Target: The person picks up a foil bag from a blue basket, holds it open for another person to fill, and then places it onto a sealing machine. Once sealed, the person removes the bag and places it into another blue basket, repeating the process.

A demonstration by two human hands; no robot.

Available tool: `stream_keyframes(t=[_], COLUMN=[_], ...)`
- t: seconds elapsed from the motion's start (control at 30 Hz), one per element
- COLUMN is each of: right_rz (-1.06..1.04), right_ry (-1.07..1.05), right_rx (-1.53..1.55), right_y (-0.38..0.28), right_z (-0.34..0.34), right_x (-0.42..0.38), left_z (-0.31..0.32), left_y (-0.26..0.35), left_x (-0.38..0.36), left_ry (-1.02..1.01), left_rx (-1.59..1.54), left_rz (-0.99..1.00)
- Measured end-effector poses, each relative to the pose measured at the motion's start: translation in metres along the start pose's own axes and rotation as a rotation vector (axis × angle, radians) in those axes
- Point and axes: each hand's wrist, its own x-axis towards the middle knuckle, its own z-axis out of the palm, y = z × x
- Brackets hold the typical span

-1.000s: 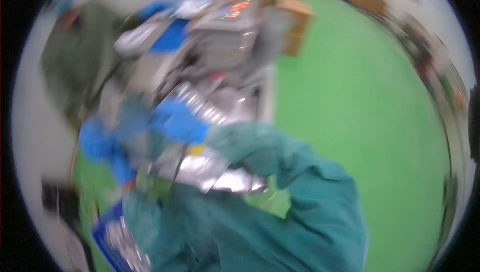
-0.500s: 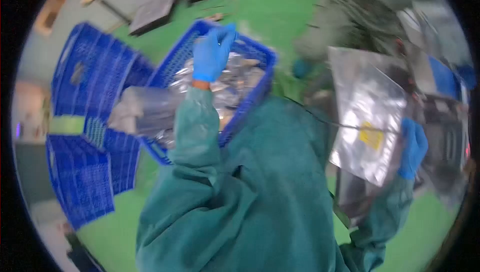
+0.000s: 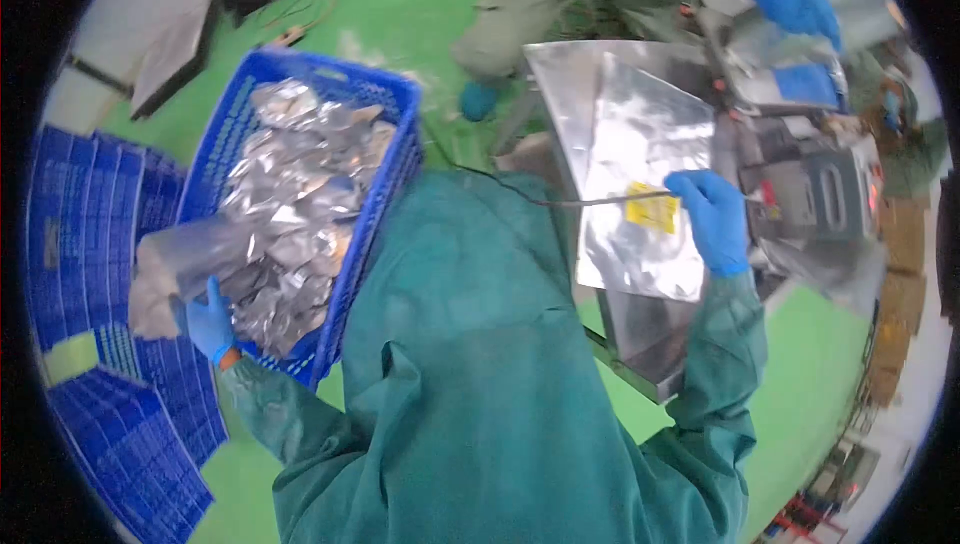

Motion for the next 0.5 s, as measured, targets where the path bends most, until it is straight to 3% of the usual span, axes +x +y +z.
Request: stream_keyframes(t=[0.07,0.1,0.17,0.2,0.3,0.43,0.47,0.5], right_rz=[-0.015,-0.02,-0.024,-0.043,-0.07,-0.134,-0.139,-0.304], right_ry=[0.006,0.001,0.008,0.003,-0.013,-0.069,-0.065,-0.059], right_rx=[0.0,0.007,0.033,-0.004,-0.027,-0.005,-0.004,-0.029], right_y=[0.003,0.002,0.007,0.006,-0.001,-0.018,-0.029,-0.042], right_z=[0.001,0.001,0.0,0.0,0.002,0.004,0.007,0.012], right_x=[-0.001,-0.003,-0.003,-0.003,-0.001,-0.001,-0.002,-0.003], left_z=[0.004,0.011,0.023,0.027,0.023,-0.046,-0.068,-0.09], left_y=[0.007,0.0,-0.006,-0.003,0.021,0.089,0.108,0.13], left_x=[0.007,0.014,0.031,0.037,0.061,0.081,0.081,0.078], left_ry=[0.109,0.105,0.083,0.093,0.297,0.292,0.326,0.36], left_rx=[-0.313,-0.327,-0.11,-0.115,-0.247,-0.209,-0.34,-0.473], left_rz=[-0.061,-0.04,-0.18,-0.165,0.127,0.089,0.13,0.172])
